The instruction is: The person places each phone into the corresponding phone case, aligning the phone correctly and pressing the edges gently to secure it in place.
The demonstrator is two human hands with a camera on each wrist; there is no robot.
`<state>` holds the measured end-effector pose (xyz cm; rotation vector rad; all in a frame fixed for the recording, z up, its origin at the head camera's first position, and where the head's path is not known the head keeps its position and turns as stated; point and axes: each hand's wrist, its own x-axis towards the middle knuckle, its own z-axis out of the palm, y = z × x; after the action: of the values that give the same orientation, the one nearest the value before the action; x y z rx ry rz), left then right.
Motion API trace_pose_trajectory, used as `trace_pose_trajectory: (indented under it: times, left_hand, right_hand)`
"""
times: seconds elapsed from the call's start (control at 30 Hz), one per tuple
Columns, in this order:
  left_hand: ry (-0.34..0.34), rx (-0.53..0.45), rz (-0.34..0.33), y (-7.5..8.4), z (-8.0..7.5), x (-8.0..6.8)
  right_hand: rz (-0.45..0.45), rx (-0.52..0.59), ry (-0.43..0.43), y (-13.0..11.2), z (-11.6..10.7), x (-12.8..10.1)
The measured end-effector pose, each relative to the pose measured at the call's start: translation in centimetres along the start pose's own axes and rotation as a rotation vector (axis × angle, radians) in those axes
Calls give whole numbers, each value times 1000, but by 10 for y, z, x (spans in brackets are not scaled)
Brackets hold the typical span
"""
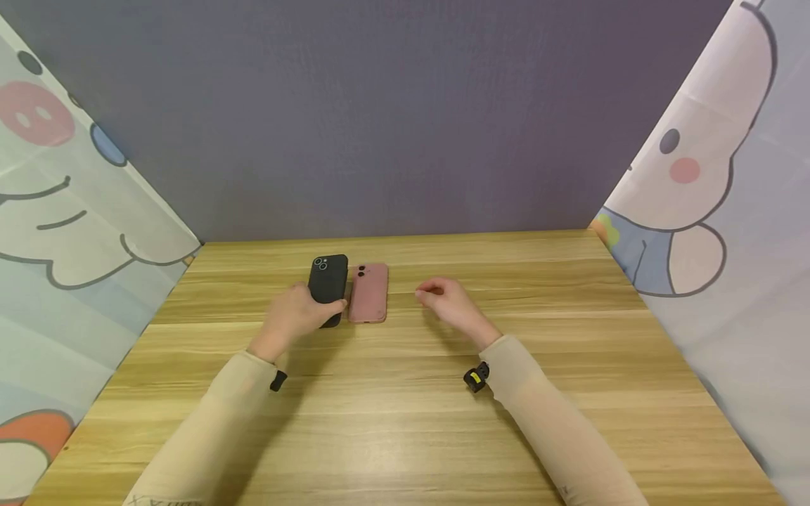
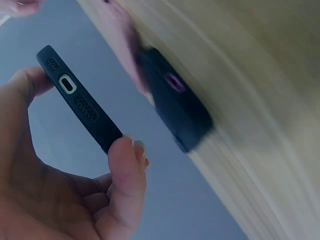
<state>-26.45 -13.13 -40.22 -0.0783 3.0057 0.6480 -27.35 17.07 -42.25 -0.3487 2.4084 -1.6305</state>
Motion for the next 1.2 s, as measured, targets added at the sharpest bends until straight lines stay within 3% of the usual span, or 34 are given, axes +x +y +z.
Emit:
trace_pose_trajectory:
  times: [0.23,0.43,0.63,0.83,1.2]
  left_hand:
    - [-8,46,-48,-28,-5,9]
    - [-24,110,-103,-50,-11,17]
    - [-85,120,-141,-67,-16,25]
    - [-119,160,-157,-76,-17,31]
    - [-108,247,-146,-82,-11,38]
  right_hand:
    - [-4,-171,31,0,-6,-1]
    - [-9,-232,28,3,-9,-1]
    - [-16,-292,34,2,-9,-1]
    - [-5,-335,33,0,-10,-2]
    - [3,-324,11,0,-11,-4]
